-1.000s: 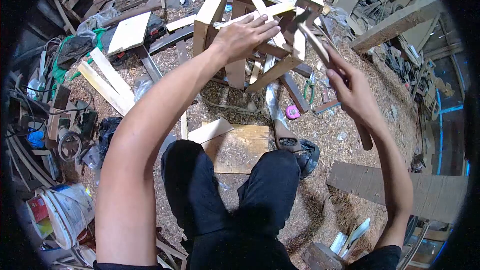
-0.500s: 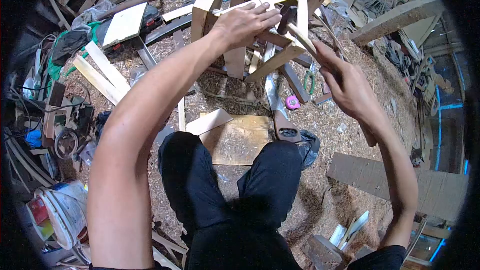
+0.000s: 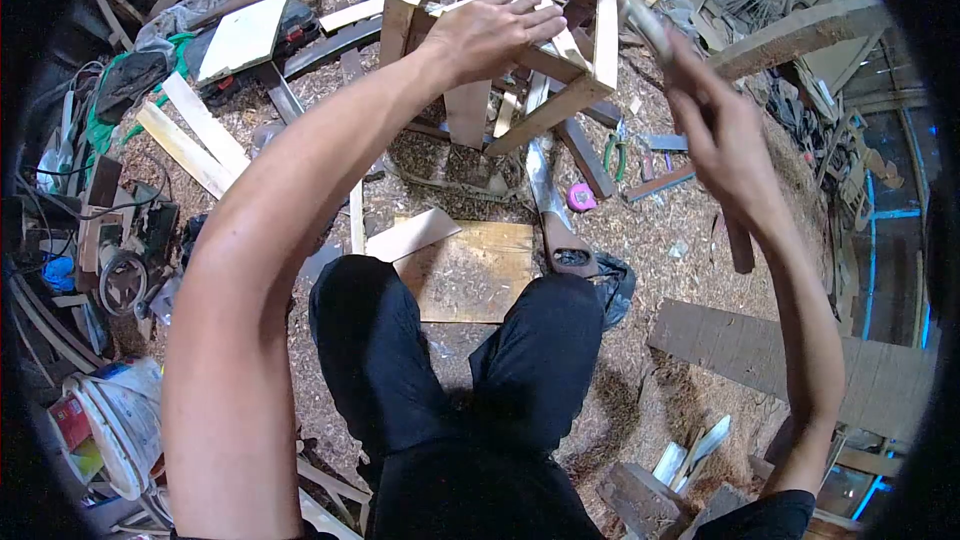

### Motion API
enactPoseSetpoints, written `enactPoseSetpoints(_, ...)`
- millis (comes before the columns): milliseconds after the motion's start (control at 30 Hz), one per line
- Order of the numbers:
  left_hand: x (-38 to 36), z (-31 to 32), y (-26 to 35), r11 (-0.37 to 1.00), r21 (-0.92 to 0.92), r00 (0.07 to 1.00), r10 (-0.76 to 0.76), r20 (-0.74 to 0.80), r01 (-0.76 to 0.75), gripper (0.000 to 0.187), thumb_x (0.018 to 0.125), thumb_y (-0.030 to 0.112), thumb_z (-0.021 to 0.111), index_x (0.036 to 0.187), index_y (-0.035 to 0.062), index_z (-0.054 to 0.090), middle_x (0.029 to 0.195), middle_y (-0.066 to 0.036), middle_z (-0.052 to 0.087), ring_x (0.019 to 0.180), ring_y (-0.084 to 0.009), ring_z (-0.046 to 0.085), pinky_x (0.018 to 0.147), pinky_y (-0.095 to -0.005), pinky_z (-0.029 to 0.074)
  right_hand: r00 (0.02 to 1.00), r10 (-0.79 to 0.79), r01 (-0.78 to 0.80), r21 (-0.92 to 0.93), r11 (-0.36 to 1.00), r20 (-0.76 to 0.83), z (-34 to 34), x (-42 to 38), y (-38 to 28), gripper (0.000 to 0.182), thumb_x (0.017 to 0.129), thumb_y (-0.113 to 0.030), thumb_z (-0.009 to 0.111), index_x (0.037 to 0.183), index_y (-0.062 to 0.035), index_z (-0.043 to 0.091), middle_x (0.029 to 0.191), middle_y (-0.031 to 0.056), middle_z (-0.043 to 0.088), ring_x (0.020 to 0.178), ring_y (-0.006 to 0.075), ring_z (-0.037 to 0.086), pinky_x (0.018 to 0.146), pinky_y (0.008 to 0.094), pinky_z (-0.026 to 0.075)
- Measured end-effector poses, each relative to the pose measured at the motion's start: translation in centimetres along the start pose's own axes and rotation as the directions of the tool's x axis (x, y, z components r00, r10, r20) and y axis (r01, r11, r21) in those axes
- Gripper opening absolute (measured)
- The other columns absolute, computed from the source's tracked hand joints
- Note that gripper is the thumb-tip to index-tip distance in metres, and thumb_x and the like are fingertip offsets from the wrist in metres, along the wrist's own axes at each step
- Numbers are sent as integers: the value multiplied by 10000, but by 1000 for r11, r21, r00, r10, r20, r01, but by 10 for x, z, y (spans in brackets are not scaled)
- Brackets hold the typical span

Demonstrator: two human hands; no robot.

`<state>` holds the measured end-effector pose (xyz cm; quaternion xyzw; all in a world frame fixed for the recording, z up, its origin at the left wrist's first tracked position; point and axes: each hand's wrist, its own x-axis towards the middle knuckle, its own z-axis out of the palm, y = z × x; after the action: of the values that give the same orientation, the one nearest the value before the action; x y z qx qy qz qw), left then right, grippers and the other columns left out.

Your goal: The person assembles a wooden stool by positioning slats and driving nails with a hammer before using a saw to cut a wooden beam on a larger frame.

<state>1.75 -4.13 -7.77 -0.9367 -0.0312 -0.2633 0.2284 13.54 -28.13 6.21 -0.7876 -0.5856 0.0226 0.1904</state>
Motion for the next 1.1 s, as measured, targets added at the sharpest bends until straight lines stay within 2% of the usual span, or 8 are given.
enactPoseSetpoints(267, -1, -7, -3, 998, 56, 999, 25, 48, -28, 606, 841, 128, 542, 1415, 179, 354, 1431, 36, 422, 1271, -143, 454, 1094, -271, 356, 997, 71, -73, 73, 995, 21, -1, -6, -1, 480, 883, -100, 525, 1357, -152, 470, 920, 260, 641, 753, 367, 642, 740, 426, 490)
enactPoseSetpoints(467, 1, 5, 0, 995, 100, 997, 4, 75, -11, 640, 848, 117, 522, 1441, 180, 290, 1454, 48, 387, 1269, -129, 452, 1090, -250, 360, 962, 154, -165, 34, 986, 224, -8, -3, -1, 492, 926, -85, 512, 1405, -145, 418, 1154, 130, 633, 931, 161, 569, 866, 316, 447)
enactPoseSetpoints(533, 3, -4, -2, 993, 114, 995, 22, 101, -33, 619, 859, 112, 501, 1439, 182, 296, 1454, 48, 387, 1262, -133, 461, 1084, -242, 363, 996, -36, 46, 132, 990, -80, -1, 3, 10, 466, 898, -125, 538, 1359, -130, 469, 929, 230, 664, 740, 213, 647, 726, 352, 490)
enactPoseSetpoints(633, 2, -7, 1, 994, 101, 993, 23, 116, -35, 606, 868, 105, 488, 1438, 189, 301, 1448, 49, 395, 1261, -137, 462, 1079, -238, 365, 963, -270, 270, -29, 962, -13, 3, 1, 17, 473, 901, -125, 538, 1367, -150, 460, 922, 218, 671, 742, 212, 651, 717, 353, 489)
enactPoseSetpoints(700, 1, -7, 3, 996, 82, 994, 12, 107, -21, 611, 865, 105, 490, 1439, 190, 299, 1447, 51, 396, 1262, -135, 461, 1079, -237, 366, 960, 113, -71, -164, 984, 258, -8, -5, -1, 490, 900, -110, 526, 1379, -183, 449, 924, 222, 668, 760, 248, 659, 728, 370, 492)
enactPoseSetpoints(833, 1, -5, -2, 993, 119, 997, 19, 81, -29, 631, 847, 103, 507, 1437, 193, 303, 1442, 48, 404, 1260, -126, 461, 1078, -234, 370, 999, -4, 7, 75, 997, -41, -2, -5, -2, 522, 884, -87, 522, 1384, -211, 442, 938, 248, 650, 780, 342, 654, 746, 418, 491)
enactPoseSetpoints(933, -1, -4, 1, 1000, -27, 999, 16, -34, -17, 549, 813, 108, 606, 1336, 152, 445, 1344, 10, 507, 1248, -154, 472, 1077, -291, 379, 985, -43, 70, -155, 985, 169, 12, -9, 7, 512, 884, -96, 528, 1379, -197, 446, 905, 254, 650, 773, 340, 657, 727, 406, 495)
enactPoseSetpoints(1100, -1, -2, -3, 998, 48, 997, 42, -67, -39, 487, 856, 117, 563, 1329, 159, 459, 1324, 9, 525, 1265, -151, 457, 1072, -278, 385, 987, 148, -150, 26, 988, 59, -4, 1, -15, 523, 918, -91, 501, 1408, -253, 420, 932, 156, 683, 693, 166, 544, 696, 349, 468)
